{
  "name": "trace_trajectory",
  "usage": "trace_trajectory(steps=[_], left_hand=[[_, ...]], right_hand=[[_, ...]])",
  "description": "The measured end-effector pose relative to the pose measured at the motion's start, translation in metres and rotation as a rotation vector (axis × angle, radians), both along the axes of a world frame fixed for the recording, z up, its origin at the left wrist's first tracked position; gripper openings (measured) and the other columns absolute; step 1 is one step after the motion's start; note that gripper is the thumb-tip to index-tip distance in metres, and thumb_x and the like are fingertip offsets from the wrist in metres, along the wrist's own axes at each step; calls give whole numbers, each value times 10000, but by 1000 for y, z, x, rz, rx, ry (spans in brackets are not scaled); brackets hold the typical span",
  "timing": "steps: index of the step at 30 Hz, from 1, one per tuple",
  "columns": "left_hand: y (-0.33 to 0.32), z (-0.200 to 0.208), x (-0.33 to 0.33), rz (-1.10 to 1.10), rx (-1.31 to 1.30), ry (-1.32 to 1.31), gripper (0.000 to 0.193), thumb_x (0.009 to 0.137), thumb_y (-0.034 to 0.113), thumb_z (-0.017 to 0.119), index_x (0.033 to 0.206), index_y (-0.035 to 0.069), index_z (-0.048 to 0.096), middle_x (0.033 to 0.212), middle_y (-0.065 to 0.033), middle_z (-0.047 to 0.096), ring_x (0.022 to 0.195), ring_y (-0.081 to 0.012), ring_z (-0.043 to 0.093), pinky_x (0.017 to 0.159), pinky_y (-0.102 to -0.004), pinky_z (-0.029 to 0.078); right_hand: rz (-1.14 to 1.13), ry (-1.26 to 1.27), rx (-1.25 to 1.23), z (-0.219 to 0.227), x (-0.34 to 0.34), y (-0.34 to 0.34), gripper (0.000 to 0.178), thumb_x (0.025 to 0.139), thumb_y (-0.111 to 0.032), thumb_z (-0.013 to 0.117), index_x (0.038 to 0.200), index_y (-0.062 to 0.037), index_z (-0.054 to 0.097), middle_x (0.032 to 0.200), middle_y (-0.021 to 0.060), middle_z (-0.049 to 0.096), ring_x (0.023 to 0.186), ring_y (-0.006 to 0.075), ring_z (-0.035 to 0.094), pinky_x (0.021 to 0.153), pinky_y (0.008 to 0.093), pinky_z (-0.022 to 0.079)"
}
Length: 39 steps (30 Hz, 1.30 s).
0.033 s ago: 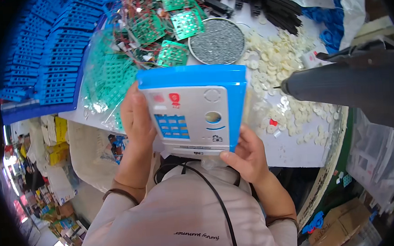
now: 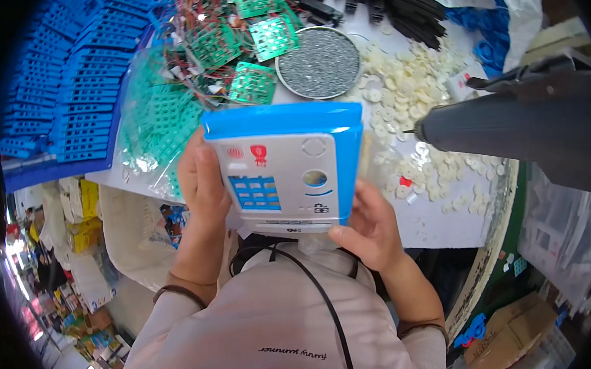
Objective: Assemble electronic toys by placing circuit boards into plastic casings and fastening them with an electric screwdriver.
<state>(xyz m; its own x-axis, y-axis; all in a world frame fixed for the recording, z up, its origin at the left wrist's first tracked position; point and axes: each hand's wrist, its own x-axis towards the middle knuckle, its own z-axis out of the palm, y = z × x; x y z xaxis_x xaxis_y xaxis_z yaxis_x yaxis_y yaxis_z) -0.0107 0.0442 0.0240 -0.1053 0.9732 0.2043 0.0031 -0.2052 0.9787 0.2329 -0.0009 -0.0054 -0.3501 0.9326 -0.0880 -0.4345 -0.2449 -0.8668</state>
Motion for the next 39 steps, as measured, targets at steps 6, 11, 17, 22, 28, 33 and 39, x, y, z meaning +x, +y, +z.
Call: trace_trajectory(steps=[6,11,17,22,28,33,39], left_hand=[[-17,-12,8,39,65,177,461,1087,429,462,943,14,603,795,-4,611,727,-54,503,636,-243,423],[-21,-22,0,101,99,233,534,1076,488,453,901,4,594,730,1,549,651,-80,458,576,-249,369],[2,-6,-11,-46,74,146,724,1046,657,322,1056,-5,615,730,2,568,601,-93,463,543,-235,340],[-7,-3,-38,-381,-477,-213,783,1015,660,409,1406,-12,500,922,-69,668,681,-81,562,610,-208,397],[-13,8,-17,-324,-438,-410,681,977,54,536,1602,27,269,1381,-211,604,1195,-241,649,1046,-363,481],[-9,-2,1,-221,-287,-163,671,1003,-9,440,1621,22,181,1276,-188,657,1087,-185,670,915,-311,523],[-34,-26,1,-282,-339,357,707,991,49,526,1619,28,202,766,-110,688,593,-152,634,573,-309,478]], right_hand=[[-121,-4,-27,34,-10,37,447,924,11,700,1335,54,530,1171,147,699,1010,171,692,868,332,597],[-155,75,-61,38,-18,39,340,922,10,708,1235,57,583,1080,143,718,912,164,710,781,323,620],[-185,32,206,37,1,35,323,878,-33,765,1148,26,598,1057,166,722,941,221,701,833,387,586],[72,-460,1089,51,26,66,252,796,-114,800,997,-102,649,1083,123,736,1033,316,665,1025,561,460],[-233,-856,1047,60,12,47,478,798,-130,792,1245,-173,628,1385,153,586,1266,335,522,1045,485,442],[-4,-162,13,33,18,38,1033,868,24,725,1646,-62,52,1464,248,499,1035,175,679,845,256,549],[-80,-310,-10,5,8,19,928,914,55,681,1639,-57,112,1238,189,681,1061,161,683,845,279,558]])
